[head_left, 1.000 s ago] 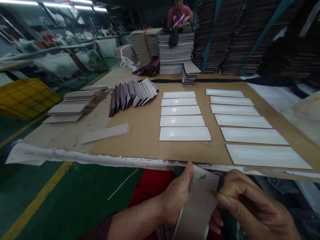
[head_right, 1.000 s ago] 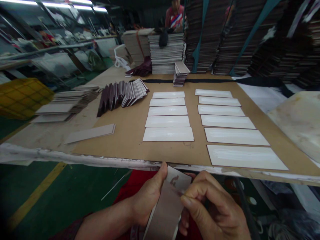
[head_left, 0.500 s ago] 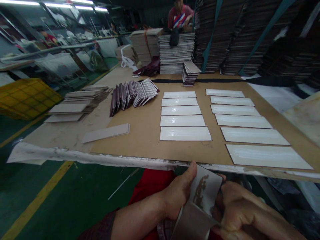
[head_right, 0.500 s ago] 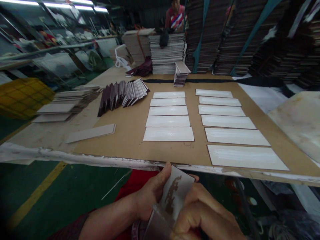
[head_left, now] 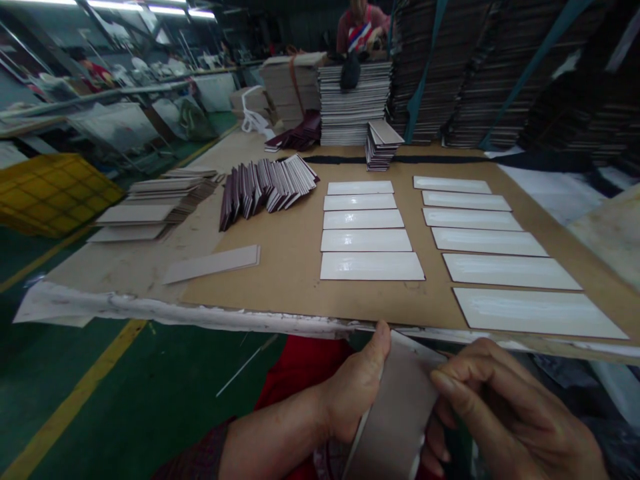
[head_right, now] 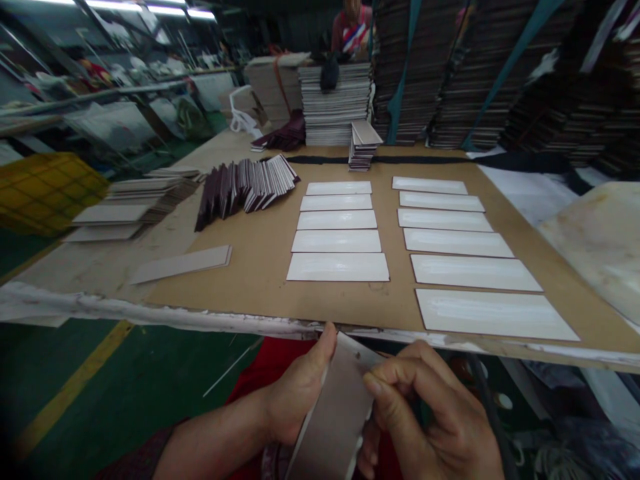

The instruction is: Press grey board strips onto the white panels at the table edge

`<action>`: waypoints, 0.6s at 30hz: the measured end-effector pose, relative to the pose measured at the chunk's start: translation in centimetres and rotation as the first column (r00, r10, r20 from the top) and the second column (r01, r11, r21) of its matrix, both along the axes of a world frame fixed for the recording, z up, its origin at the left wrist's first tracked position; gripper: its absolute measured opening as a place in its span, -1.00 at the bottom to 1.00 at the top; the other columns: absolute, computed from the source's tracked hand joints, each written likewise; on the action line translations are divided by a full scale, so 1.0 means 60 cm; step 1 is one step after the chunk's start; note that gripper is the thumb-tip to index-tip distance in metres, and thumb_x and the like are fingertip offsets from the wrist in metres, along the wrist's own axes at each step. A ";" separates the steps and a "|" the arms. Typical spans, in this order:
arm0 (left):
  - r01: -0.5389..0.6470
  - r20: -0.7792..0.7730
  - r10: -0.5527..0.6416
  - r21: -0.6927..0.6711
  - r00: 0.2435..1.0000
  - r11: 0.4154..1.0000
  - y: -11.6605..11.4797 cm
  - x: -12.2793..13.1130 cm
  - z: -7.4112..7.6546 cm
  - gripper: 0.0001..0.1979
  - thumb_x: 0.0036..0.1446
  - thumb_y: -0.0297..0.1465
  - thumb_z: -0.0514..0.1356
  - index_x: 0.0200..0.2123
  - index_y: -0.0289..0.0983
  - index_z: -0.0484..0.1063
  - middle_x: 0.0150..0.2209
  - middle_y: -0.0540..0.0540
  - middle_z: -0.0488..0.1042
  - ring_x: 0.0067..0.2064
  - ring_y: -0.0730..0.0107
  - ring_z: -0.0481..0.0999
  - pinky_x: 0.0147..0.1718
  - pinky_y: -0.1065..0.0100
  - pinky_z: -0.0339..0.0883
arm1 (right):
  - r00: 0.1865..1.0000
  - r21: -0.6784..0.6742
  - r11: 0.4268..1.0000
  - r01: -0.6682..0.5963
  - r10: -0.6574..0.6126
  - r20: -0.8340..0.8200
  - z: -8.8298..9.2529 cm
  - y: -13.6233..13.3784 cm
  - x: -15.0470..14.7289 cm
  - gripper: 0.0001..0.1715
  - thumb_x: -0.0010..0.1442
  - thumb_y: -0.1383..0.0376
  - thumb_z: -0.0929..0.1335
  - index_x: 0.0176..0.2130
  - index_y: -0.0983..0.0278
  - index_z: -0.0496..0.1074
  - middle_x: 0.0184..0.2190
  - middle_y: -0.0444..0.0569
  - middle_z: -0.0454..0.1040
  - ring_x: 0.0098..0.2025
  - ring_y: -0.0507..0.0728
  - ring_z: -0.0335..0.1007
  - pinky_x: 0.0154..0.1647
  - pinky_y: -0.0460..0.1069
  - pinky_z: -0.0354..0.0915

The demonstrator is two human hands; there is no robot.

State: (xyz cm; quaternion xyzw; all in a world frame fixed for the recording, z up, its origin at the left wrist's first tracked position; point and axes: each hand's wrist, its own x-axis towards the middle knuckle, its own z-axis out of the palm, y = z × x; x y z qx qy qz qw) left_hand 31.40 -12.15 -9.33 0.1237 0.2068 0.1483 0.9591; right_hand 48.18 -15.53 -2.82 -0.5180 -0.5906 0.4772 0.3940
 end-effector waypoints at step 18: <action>-0.038 -0.032 0.039 0.016 0.999 0.999 -0.005 -0.004 0.002 0.21 -0.08 0.46 -0.44 -0.18 -0.42 0.57 -0.43 -0.31 0.56 -0.46 0.15 0.54 -0.24 0.10 0.46 | 0.946 -0.330 0.926 0.182 -0.256 -0.197 -0.018 0.004 -0.025 -0.59 0.15 -0.04 0.49 -0.47 0.18 0.40 -0.53 -0.18 0.29 -0.75 0.06 0.30 -0.85 -0.04 0.33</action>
